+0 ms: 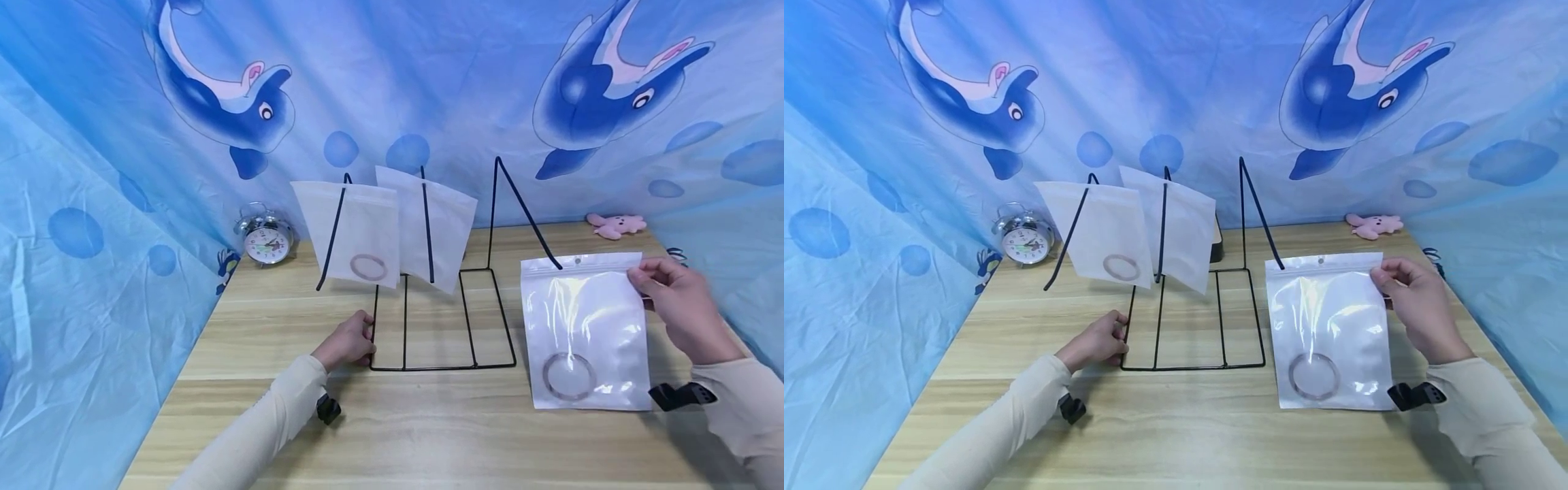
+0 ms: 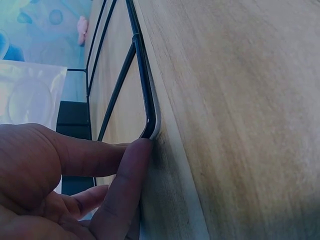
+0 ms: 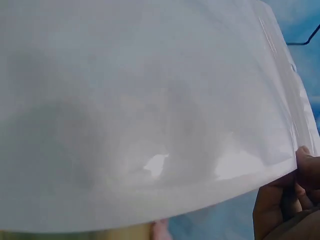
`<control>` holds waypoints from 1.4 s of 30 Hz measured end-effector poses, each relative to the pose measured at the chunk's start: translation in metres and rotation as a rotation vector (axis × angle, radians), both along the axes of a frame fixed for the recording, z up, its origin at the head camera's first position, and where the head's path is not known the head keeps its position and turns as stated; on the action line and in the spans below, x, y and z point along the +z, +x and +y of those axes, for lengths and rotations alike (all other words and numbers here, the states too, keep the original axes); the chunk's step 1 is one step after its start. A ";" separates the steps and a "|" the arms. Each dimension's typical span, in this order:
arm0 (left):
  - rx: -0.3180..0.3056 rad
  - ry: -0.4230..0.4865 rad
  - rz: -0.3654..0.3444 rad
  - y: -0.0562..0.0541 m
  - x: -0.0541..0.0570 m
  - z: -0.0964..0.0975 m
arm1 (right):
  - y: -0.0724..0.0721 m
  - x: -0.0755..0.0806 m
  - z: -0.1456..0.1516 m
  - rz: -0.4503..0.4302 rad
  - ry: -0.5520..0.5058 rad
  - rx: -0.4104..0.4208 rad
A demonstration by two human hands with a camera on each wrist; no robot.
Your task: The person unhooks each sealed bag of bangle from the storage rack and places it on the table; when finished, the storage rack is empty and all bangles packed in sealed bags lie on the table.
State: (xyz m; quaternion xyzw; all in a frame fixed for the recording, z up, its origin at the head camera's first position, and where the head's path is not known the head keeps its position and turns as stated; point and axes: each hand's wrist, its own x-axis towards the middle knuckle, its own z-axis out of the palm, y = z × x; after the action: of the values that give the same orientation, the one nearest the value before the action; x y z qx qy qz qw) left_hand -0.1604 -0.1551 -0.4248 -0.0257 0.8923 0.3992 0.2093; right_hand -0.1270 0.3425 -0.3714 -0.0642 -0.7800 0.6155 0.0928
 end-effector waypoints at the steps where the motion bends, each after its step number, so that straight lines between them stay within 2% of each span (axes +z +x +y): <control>1: 0.001 0.000 -0.002 0.000 0.001 0.000 | -0.004 -0.005 0.002 -0.016 -0.036 0.003; 4: 0.000 -0.008 0.000 -0.001 0.002 -0.001 | -0.016 -0.017 0.005 -0.070 -0.068 -0.004; 9: -0.003 -0.034 -0.006 0.000 0.003 -0.001 | -0.037 -0.032 0.004 -0.184 0.106 -0.019; 12: -0.006 -0.027 -0.002 0.000 0.002 -0.001 | -0.050 -0.038 0.004 -0.233 0.147 -0.019; 20: 0.003 -0.005 0.008 -0.001 0.000 0.000 | -0.083 -0.051 0.007 -0.318 0.153 0.020; 27: 0.010 0.002 -0.004 -0.001 -0.002 0.000 | -0.109 -0.065 0.013 -0.383 0.132 0.020; 34: -0.011 0.017 0.014 0.001 -0.001 -0.002 | -0.126 -0.072 0.020 -0.436 0.166 0.068; 42: -0.033 -0.002 0.032 0.003 0.001 -0.003 | -0.138 -0.073 0.018 -0.478 0.202 0.026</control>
State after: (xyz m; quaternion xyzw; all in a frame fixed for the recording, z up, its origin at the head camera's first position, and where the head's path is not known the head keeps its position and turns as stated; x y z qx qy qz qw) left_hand -0.1575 -0.1580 -0.4241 -0.0046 0.8963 0.3949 0.2014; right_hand -0.2648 0.3605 -0.4443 -0.1882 -0.8380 0.5031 -0.0962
